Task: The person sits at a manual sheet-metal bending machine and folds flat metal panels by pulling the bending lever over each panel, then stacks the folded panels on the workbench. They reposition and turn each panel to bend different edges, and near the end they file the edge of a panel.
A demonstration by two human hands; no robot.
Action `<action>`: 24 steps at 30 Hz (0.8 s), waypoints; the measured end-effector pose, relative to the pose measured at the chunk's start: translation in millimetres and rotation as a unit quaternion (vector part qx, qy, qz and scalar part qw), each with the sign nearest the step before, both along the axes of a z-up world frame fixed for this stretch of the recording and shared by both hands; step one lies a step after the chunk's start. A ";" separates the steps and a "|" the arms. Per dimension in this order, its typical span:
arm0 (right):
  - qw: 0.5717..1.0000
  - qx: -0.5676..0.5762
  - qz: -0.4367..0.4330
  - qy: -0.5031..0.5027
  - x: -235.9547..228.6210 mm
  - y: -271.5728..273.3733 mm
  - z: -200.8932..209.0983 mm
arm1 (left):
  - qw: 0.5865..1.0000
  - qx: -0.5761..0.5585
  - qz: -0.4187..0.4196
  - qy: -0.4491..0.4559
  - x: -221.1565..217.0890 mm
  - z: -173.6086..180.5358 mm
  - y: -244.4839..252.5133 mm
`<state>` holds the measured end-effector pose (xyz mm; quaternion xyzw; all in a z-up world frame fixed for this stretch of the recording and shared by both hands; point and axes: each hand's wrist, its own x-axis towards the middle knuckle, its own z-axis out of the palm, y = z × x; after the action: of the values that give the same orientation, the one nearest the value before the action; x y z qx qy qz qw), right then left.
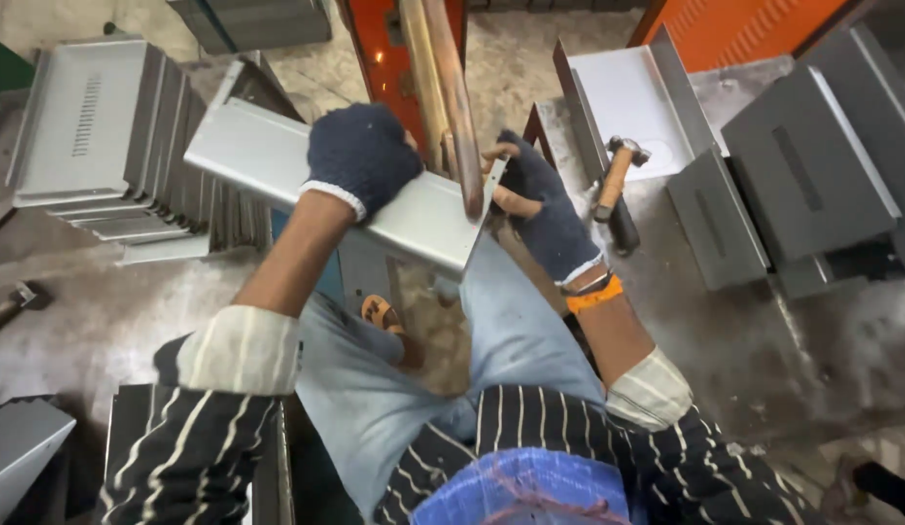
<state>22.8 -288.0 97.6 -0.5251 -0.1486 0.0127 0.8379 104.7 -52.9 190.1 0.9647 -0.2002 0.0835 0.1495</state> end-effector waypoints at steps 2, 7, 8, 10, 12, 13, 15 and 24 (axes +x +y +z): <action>0.999 -0.031 -0.017 -0.036 -11.9 -1.0 7.0 | 0.999 -0.008 0.006 -0.034 -21.7 -7.0 4.3; 0.986 -0.119 -0.090 -0.071 -38.7 -18.7 -1.9 | 0.996 -0.083 0.009 -0.026 -94.7 -9.4 -6.3; 0.963 -0.241 -0.121 0.004 -40.9 -30.8 -14.1 | 0.996 -0.089 0.012 -0.031 -109.8 -10.3 -14.0; 0.915 -0.358 -0.162 0.089 -52.7 -54.1 -37.5 | 0.995 -0.098 -0.001 -0.033 -138.4 -4.2 -32.3; 0.969 -0.069 -0.167 0.171 -67.0 -77.7 -59.7 | 0.981 -0.184 -0.008 0.068 -164.3 9.3 -53.8; 0.968 -0.073 -0.177 0.166 -68.1 -95.8 -52.6 | 0.980 -0.189 -0.018 0.065 -174.2 22.2 -68.5; 0.951 -0.149 -0.237 0.130 -74.8 -117.9 -41.4 | 0.932 -0.287 -0.071 0.209 -197.8 47.0 -90.4; 0.769 -0.459 -0.445 -0.004 -76.5 -206.0 51.0 | 0.799 -0.415 -0.414 -0.134 -246.2 120.5 -138.7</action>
<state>-53.7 -494.0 148.7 -0.8544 0.1213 -0.2970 0.4088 -141.6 -191.6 310.7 0.6146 -0.5443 0.2176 0.5278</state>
